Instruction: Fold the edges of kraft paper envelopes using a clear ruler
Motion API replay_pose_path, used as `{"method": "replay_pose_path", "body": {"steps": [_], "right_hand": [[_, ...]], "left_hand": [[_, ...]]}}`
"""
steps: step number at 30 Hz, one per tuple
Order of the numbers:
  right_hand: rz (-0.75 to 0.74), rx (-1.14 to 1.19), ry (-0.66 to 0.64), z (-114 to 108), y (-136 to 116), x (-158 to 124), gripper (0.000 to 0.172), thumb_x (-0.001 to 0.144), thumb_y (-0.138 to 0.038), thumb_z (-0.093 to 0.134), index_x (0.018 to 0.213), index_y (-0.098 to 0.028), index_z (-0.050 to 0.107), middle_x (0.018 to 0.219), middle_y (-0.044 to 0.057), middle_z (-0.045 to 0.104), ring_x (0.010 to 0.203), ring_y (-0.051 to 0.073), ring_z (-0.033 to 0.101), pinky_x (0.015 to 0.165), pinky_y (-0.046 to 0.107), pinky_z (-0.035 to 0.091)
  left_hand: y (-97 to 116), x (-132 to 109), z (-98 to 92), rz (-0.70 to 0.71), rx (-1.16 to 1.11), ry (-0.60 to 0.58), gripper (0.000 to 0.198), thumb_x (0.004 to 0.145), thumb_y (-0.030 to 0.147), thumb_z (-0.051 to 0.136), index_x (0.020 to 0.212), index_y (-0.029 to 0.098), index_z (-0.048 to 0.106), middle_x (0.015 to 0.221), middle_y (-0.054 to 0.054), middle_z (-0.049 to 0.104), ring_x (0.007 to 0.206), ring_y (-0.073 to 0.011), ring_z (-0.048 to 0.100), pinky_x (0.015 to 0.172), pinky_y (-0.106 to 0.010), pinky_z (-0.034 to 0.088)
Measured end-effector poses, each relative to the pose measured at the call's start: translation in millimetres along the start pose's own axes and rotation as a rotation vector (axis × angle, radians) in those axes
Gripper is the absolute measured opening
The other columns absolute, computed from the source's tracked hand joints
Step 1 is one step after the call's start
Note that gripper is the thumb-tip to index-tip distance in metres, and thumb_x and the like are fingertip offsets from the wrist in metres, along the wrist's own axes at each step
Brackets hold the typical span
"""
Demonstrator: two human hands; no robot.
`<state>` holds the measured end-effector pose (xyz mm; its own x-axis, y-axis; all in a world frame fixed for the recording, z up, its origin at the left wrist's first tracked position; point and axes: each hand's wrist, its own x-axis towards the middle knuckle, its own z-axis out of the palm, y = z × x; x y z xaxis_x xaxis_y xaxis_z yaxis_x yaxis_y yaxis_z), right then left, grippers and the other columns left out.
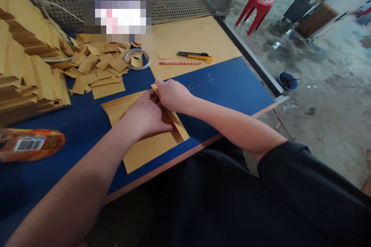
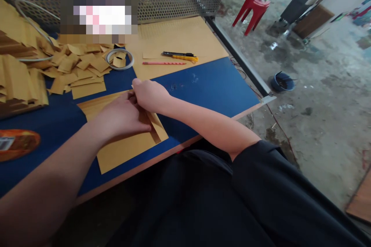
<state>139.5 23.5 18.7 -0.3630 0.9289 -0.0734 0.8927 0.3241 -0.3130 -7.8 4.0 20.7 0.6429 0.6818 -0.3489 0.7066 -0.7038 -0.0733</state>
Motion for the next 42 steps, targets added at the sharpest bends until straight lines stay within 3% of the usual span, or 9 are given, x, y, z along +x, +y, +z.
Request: {"method": "replay_pose_path", "body": {"steps": [10, 14, 20, 23, 27, 32, 36, 40, 42], "right_hand": [[-0.003, -0.067, -0.154, 0.7, -19.7, -81.2, 0.028, 0.102, -0.009, 0.048, 0.128, -0.012, 0.06, 0.098, 0.018, 0.081, 0.087, 0.028, 0.079, 0.072, 0.033, 0.055], [-0.037, -0.049, -0.187, 1.4, -23.2, -111.1, 0.029, 0.102, -0.01, 0.047, 0.127, -0.013, 0.06, 0.091, 0.016, 0.081, 0.081, 0.029, 0.079, 0.069, 0.035, 0.054], [0.009, -0.02, -0.212, 2.2, -20.0, -139.4, 0.026, 0.107, -0.016, 0.043, 0.129, -0.015, 0.058, 0.083, 0.01, 0.079, 0.069, 0.025, 0.073, 0.062, 0.032, 0.046], [0.132, 0.011, -0.087, -6.1, 7.8, -140.6, 0.022, 0.112, -0.025, 0.042, 0.121, -0.018, 0.061, 0.084, 0.01, 0.079, 0.066, 0.022, 0.068, 0.062, 0.03, 0.041], [0.3, 0.114, 0.228, -21.9, 85.1, -128.3, 0.023, 0.113, -0.028, 0.048, 0.12, -0.017, 0.067, 0.087, 0.007, 0.078, 0.072, 0.019, 0.067, 0.073, 0.029, 0.044], [0.34, -0.001, 0.342, -25.6, 159.6, -114.1, 0.019, 0.104, -0.024, 0.059, 0.109, -0.016, 0.075, 0.112, 0.016, 0.076, 0.1, 0.027, 0.068, 0.094, 0.038, 0.051], [0.271, -0.067, 0.449, -19.0, 131.3, -117.2, 0.024, 0.106, -0.028, 0.058, 0.112, -0.015, 0.077, 0.129, 0.021, 0.07, 0.122, 0.034, 0.063, 0.112, 0.049, 0.048], [-0.074, 0.233, 0.215, -6.7, 63.2, -119.3, 0.04, 0.109, -0.039, 0.062, 0.141, -0.016, 0.066, 0.133, 0.015, 0.072, 0.118, 0.025, 0.07, 0.104, 0.038, 0.054], [-0.055, 0.237, 0.136, -0.3, 38.8, -113.7, 0.05, 0.106, -0.042, 0.066, 0.146, -0.012, 0.06, 0.135, 0.018, 0.071, 0.117, 0.027, 0.072, 0.1, 0.039, 0.056]], "left_hand": [[-5.7, -0.8, 13.5, 0.095, -0.095, 0.221, 0.052, 0.083, 0.056, 0.069, 0.121, 0.023, 0.079, 0.121, -0.018, 0.082, 0.14, -0.0453, 0.061, 0.12, -0.056, 0.046], [-10.0, 1.0, 18.2, 0.044, -0.146, 0.22, 0.083, 0.08, 0.064, 0.072, 0.149, 0.019, 0.066, 0.152, -0.021, 0.069, 0.155, -0.0461, 0.05, 0.13, -0.057, 0.037], [-9.5, -0.2, 23.1, -0.021, -0.166, 0.177, 0.115, 0.079, 0.071, 0.07, 0.163, -0.003, 0.045, 0.171, -0.033, 0.045, 0.163, -0.0471, 0.039, 0.136, -0.056, 0.03], [-10.1, -3.9, 28.4, -0.051, -0.207, 0.186, 0.126, 0.078, 0.082, 0.07, 0.168, 0.001, 0.036, 0.176, -0.031, 0.039, 0.166, -0.0464, 0.035, 0.137, -0.056, 0.029], [-12.6, -13.1, 31.1, -0.079, -0.238, 0.238, 0.13, 0.077, 0.09, 0.071, 0.169, 0.004, 0.038, 0.176, -0.029, 0.04, 0.164, -0.0488, 0.037, 0.135, -0.057, 0.032], [-17.2, -21.9, 28.6, -0.113, -0.194, 0.334, 0.082, 0.095, 0.076, 0.059, 0.144, 0.011, 0.069, 0.151, -0.025, 0.068, 0.142, -0.0471, 0.062, 0.121, -0.059, 0.046], [-12.8, -21.6, 30.6, -0.051, -0.111, 0.419, 0.059, 0.103, 0.054, 0.052, 0.14, 0.013, 0.073, 0.14, -0.023, 0.074, 0.13, -0.0424, 0.069, 0.115, -0.057, 0.048], [0.3, -19.8, 30.9, -0.003, -0.072, 0.385, 0.063, 0.107, 0.054, 0.049, 0.157, 0.018, 0.063, 0.136, -0.022, 0.073, 0.123, -0.0421, 0.068, 0.102, -0.056, 0.054], [4.9, -19.2, 31.2, 0.006, -0.063, 0.364, 0.066, 0.108, 0.053, 0.046, 0.161, 0.017, 0.058, 0.139, -0.025, 0.07, 0.124, -0.044, 0.067, 0.1, -0.058, 0.054]]}}
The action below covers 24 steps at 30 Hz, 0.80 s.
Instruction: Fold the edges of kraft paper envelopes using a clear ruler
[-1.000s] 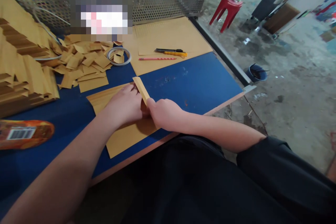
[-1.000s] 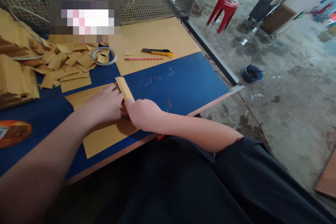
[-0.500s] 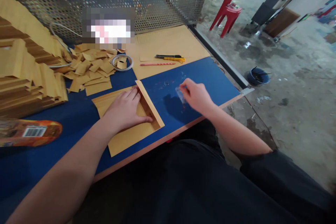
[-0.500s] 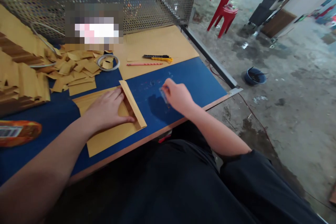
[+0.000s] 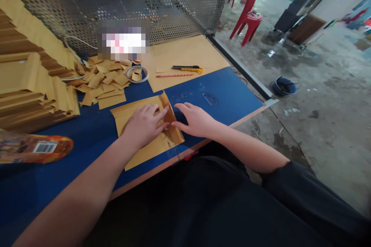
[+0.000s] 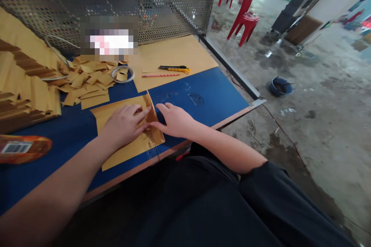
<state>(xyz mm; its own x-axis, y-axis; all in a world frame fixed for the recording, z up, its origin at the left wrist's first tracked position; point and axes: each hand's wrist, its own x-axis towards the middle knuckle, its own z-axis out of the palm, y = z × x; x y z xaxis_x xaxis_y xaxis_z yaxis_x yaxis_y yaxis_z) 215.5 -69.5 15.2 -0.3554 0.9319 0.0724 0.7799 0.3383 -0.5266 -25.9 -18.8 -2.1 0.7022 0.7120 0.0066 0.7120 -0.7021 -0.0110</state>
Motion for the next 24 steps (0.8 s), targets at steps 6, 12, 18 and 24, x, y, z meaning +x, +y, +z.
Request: {"method": "replay_pose_path", "body": {"steps": [6, 12, 18, 24], "right_hand": [[0.177, -0.078, -0.077, 9.3, -4.2, 26.9, 0.048, 0.094, -0.018, 0.063, 0.141, -0.008, 0.059, 0.11, 0.015, 0.08, 0.101, 0.028, 0.076, 0.085, 0.034, 0.054], [0.176, -0.004, -0.022, -0.3, 14.6, 27.7, 0.045, 0.092, -0.017, 0.06, 0.137, -0.012, 0.066, 0.096, 0.007, 0.079, 0.089, 0.022, 0.072, 0.08, 0.03, 0.05], [-0.202, -0.285, 0.144, 12.9, -12.3, -18.7, 0.041, 0.107, -0.03, 0.049, 0.137, -0.012, 0.071, 0.143, 0.022, 0.071, 0.133, 0.034, 0.062, 0.116, 0.052, 0.045], [-0.555, -0.472, 0.029, 48.9, -23.0, -81.6, 0.063, 0.111, -0.054, 0.052, 0.147, -0.005, 0.067, 0.164, 0.028, 0.057, 0.159, 0.039, 0.047, 0.128, 0.067, 0.041]], "left_hand": [[-5.4, -1.7, 7.9, 0.01, -0.077, 0.018, 0.064, 0.11, 0.053, 0.043, 0.163, 0.02, 0.056, 0.159, -0.023, 0.062, 0.144, -0.0429, 0.059, 0.114, -0.06, 0.05], [-11.8, -0.9, 12.4, 0.023, -0.225, 0.043, 0.065, 0.108, 0.057, 0.045, 0.155, 0.016, 0.063, 0.162, -0.023, 0.06, 0.149, -0.0424, 0.057, 0.122, -0.062, 0.047], [-15.9, 2.5, 18.6, 0.033, -0.285, 0.102, 0.052, 0.107, 0.035, 0.041, 0.146, 0.016, 0.069, 0.156, -0.019, 0.066, 0.143, -0.0374, 0.062, 0.124, -0.057, 0.048], [-19.3, 4.8, 21.1, 0.011, -0.367, 0.15, 0.05, 0.108, 0.03, 0.04, 0.146, 0.016, 0.068, 0.155, -0.019, 0.065, 0.146, -0.0356, 0.06, 0.127, -0.057, 0.047]]}}
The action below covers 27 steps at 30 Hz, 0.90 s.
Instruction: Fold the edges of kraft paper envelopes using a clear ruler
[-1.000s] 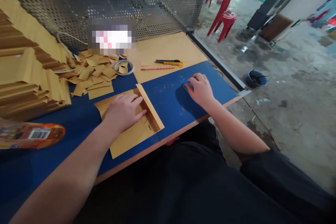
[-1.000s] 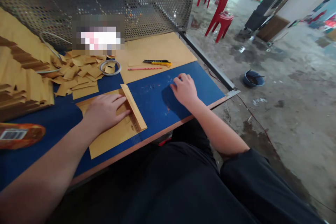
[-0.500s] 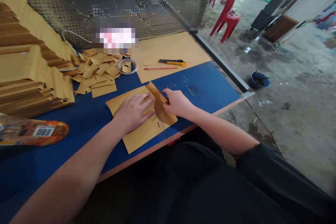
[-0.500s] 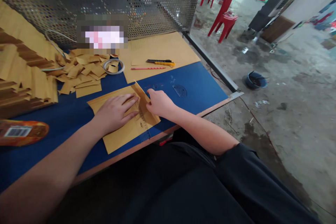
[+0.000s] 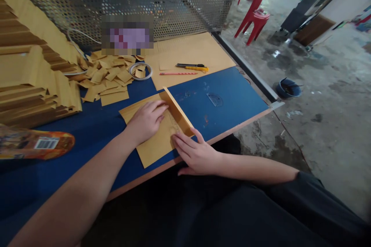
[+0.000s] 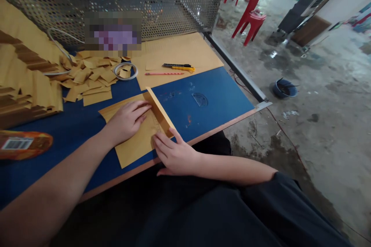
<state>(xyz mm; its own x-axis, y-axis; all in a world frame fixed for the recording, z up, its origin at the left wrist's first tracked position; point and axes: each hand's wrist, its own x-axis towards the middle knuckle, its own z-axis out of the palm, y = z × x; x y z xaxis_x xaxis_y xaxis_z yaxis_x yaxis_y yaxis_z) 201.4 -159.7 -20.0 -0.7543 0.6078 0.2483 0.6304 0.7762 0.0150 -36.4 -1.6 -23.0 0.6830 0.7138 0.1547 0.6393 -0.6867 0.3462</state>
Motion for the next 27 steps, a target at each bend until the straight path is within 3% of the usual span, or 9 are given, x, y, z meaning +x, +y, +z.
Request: {"method": "replay_pose_path", "body": {"steps": [3, 6, 9, 11, 14, 17, 21, 24, 27], "right_hand": [[-0.118, -0.007, 0.06, -2.9, 0.9, -20.6, 0.035, 0.111, -0.026, 0.054, 0.135, -0.014, 0.075, 0.158, 0.021, 0.066, 0.153, 0.031, 0.058, 0.127, 0.058, 0.049], [-0.184, 0.023, 0.282, -14.3, 14.7, -38.7, 0.028, 0.107, -0.018, 0.059, 0.125, -0.022, 0.08, 0.148, 0.013, 0.074, 0.143, 0.025, 0.068, 0.118, 0.045, 0.06], [-0.168, 0.131, 0.594, -22.2, 38.5, -48.0, 0.034, 0.108, -0.021, 0.059, 0.138, -0.018, 0.074, 0.136, 0.016, 0.08, 0.137, 0.024, 0.073, 0.106, 0.037, 0.068], [-0.044, 0.236, 0.689, -23.0, 59.4, -45.2, 0.048, 0.108, -0.016, 0.055, 0.155, -0.013, 0.061, 0.138, 0.02, 0.078, 0.138, 0.025, 0.073, 0.107, 0.037, 0.068], [0.185, 0.366, 0.553, -18.6, 91.9, -28.2, 0.055, 0.109, -0.012, 0.047, 0.163, -0.021, 0.052, 0.151, 0.018, 0.071, 0.144, 0.025, 0.068, 0.113, 0.04, 0.065], [0.241, 0.462, 0.28, -9.6, 113.0, -5.8, 0.05, 0.111, -0.017, 0.042, 0.16, -0.017, 0.052, 0.155, 0.02, 0.067, 0.147, 0.026, 0.065, 0.114, 0.042, 0.064], [0.107, 0.412, 0.024, 5.8, 115.5, 16.5, 0.05, 0.111, -0.02, 0.041, 0.16, -0.007, 0.048, 0.163, 0.03, 0.056, 0.156, 0.032, 0.056, 0.124, 0.054, 0.054], [0.008, 0.31, -0.048, 14.5, 109.9, 23.8, 0.051, 0.114, -0.027, 0.042, 0.159, -0.003, 0.048, 0.164, 0.035, 0.053, 0.16, 0.039, 0.049, 0.131, 0.066, 0.04], [-0.031, 0.248, -0.106, 17.3, 107.2, 26.0, 0.062, 0.116, -0.039, 0.046, 0.165, -0.002, 0.042, 0.168, 0.037, 0.046, 0.161, 0.044, 0.047, 0.13, 0.069, 0.037]], "left_hand": [[-1.9, 0.3, 0.6, -0.042, -0.015, 0.022, 0.053, 0.107, 0.028, 0.04, 0.154, 0.014, 0.06, 0.163, -0.02, 0.058, 0.153, -0.035, 0.054, 0.132, -0.057, 0.042], [-5.1, 0.8, 2.7, -0.142, -0.041, 0.069, 0.053, 0.107, 0.028, 0.041, 0.157, 0.015, 0.055, 0.168, -0.019, 0.053, 0.157, -0.0337, 0.051, 0.134, -0.055, 0.04], [-6.6, 2.7, 5.4, -0.209, -0.053, 0.111, 0.053, 0.106, 0.03, 0.046, 0.155, 0.014, 0.054, 0.168, -0.019, 0.052, 0.155, -0.0345, 0.053, 0.133, -0.053, 0.043], [-5.2, 4.2, 6.6, -0.2, -0.021, 0.121, 0.055, 0.105, 0.033, 0.05, 0.155, 0.011, 0.053, 0.166, -0.022, 0.053, 0.154, -0.0367, 0.054, 0.131, -0.054, 0.046], [-1.1, 5.5, 7.1, -0.178, 0.035, 0.118, 0.059, 0.105, 0.035, 0.052, 0.157, 0.009, 0.05, 0.166, -0.024, 0.052, 0.153, -0.0389, 0.055, 0.128, -0.055, 0.048], [1.4, 4.7, 6.1, -0.171, 0.053, 0.117, 0.061, 0.106, 0.037, 0.051, 0.16, 0.009, 0.046, 0.166, -0.025, 0.051, 0.153, -0.0389, 0.055, 0.128, -0.055, 0.049], [-0.1, 3.7, 4.9, -0.122, 0.089, 0.124, 0.063, 0.108, 0.037, 0.048, 0.164, 0.009, 0.042, 0.168, -0.025, 0.05, 0.155, -0.0383, 0.054, 0.126, -0.055, 0.05], [-3.3, 5.3, 6.9, -0.053, 0.14, 0.093, 0.059, 0.109, 0.033, 0.043, 0.164, 0.012, 0.047, 0.173, -0.023, 0.047, 0.152, -0.0398, 0.057, 0.123, -0.058, 0.052], [-7.0, 7.3, 10.4, -0.009, 0.158, 0.076, 0.054, 0.107, 0.029, 0.04, 0.157, 0.016, 0.058, 0.174, -0.02, 0.047, 0.151, -0.0405, 0.058, 0.123, -0.061, 0.051]]}}
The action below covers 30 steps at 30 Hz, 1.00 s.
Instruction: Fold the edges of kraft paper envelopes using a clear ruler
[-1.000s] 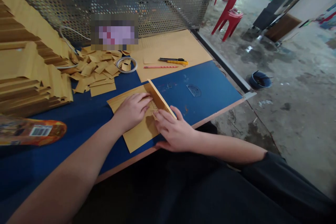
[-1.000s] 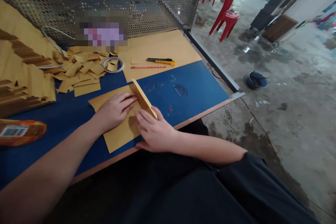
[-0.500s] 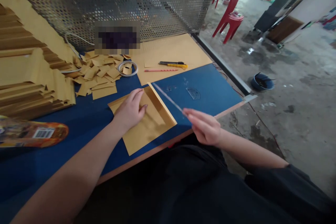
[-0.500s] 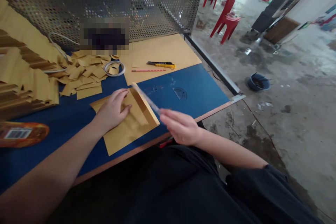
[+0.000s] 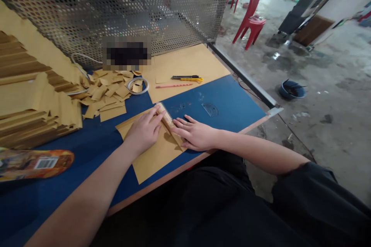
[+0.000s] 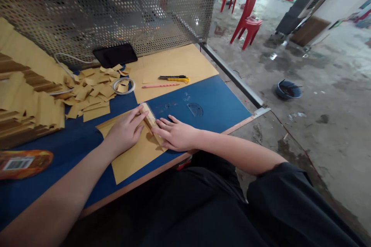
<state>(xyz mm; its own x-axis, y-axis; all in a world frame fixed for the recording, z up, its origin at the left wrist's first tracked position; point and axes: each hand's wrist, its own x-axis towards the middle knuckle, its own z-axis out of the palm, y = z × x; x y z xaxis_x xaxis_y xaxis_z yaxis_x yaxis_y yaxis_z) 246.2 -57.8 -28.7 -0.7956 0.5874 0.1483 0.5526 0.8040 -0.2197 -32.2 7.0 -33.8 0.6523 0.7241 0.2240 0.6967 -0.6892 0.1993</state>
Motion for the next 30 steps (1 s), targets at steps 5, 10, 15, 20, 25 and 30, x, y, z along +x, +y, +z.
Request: {"method": "replay_pose_path", "body": {"steps": [5, 10, 15, 20, 25, 30], "right_hand": [[-0.007, -0.027, -0.051, -2.2, -0.8, 2.0, 0.09, 0.111, -0.068, 0.049, 0.17, -0.002, 0.035, 0.172, 0.034, 0.043, 0.163, 0.045, 0.042, 0.132, 0.068, 0.033], [-0.01, -0.056, -0.086, -1.1, -1.2, 4.4, 0.076, 0.116, -0.057, 0.04, 0.167, -0.001, 0.041, 0.174, 0.029, 0.043, 0.162, 0.046, 0.042, 0.131, 0.07, 0.034], [-0.006, -0.039, -0.062, -1.0, 1.8, 5.6, 0.064, 0.116, -0.047, 0.044, 0.165, -0.005, 0.047, 0.171, 0.025, 0.05, 0.16, 0.042, 0.046, 0.132, 0.066, 0.035], [0.029, 0.034, -0.031, -3.0, 3.4, 6.3, 0.069, 0.111, -0.053, 0.058, 0.162, -0.008, 0.05, 0.17, 0.024, 0.052, 0.16, 0.038, 0.046, 0.134, 0.06, 0.034], [0.04, 0.051, -0.029, -2.5, 1.3, 7.1, 0.071, 0.11, -0.055, 0.059, 0.161, -0.006, 0.052, 0.168, 0.025, 0.053, 0.161, 0.039, 0.044, 0.134, 0.063, 0.033], [0.031, 0.064, -0.009, -1.1, 1.5, 6.3, 0.07, 0.111, -0.057, 0.056, 0.161, -0.008, 0.051, 0.168, 0.025, 0.053, 0.162, 0.038, 0.043, 0.135, 0.064, 0.033]], "left_hand": [[-2.7, 0.7, 1.0, 0.023, 0.013, 0.013, 0.049, 0.106, 0.028, 0.041, 0.145, 0.016, 0.068, 0.162, -0.018, 0.062, 0.149, -0.0375, 0.059, 0.125, -0.058, 0.05], [-3.0, 0.3, -1.8, 0.018, -0.007, -0.001, 0.049, 0.106, 0.026, 0.038, 0.138, 0.014, 0.073, 0.151, -0.019, 0.07, 0.141, -0.0366, 0.065, 0.122, -0.057, 0.052], [0.3, 0.4, -2.0, -0.033, -0.058, -0.029, 0.051, 0.108, 0.042, 0.044, 0.138, 0.012, 0.072, 0.151, -0.022, 0.068, 0.139, -0.0398, 0.066, 0.12, -0.059, 0.054], [7.9, 1.8, -0.1, -0.06, -0.038, -0.045, 0.068, 0.105, 0.057, 0.049, 0.151, 0.008, 0.063, 0.154, -0.026, 0.065, 0.143, -0.0434, 0.063, 0.122, -0.062, 0.052], [9.5, 7.3, -3.8, -0.08, -0.053, -0.091, 0.068, 0.103, 0.057, 0.052, 0.149, 0.01, 0.067, 0.15, -0.025, 0.065, 0.14, -0.0428, 0.065, 0.121, -0.059, 0.053], [11.5, 13.7, -12.2, -0.113, -0.052, -0.148, 0.066, 0.1, 0.059, 0.057, 0.146, 0.014, 0.069, 0.151, -0.023, 0.063, 0.136, -0.0422, 0.068, 0.119, -0.057, 0.055]]}}
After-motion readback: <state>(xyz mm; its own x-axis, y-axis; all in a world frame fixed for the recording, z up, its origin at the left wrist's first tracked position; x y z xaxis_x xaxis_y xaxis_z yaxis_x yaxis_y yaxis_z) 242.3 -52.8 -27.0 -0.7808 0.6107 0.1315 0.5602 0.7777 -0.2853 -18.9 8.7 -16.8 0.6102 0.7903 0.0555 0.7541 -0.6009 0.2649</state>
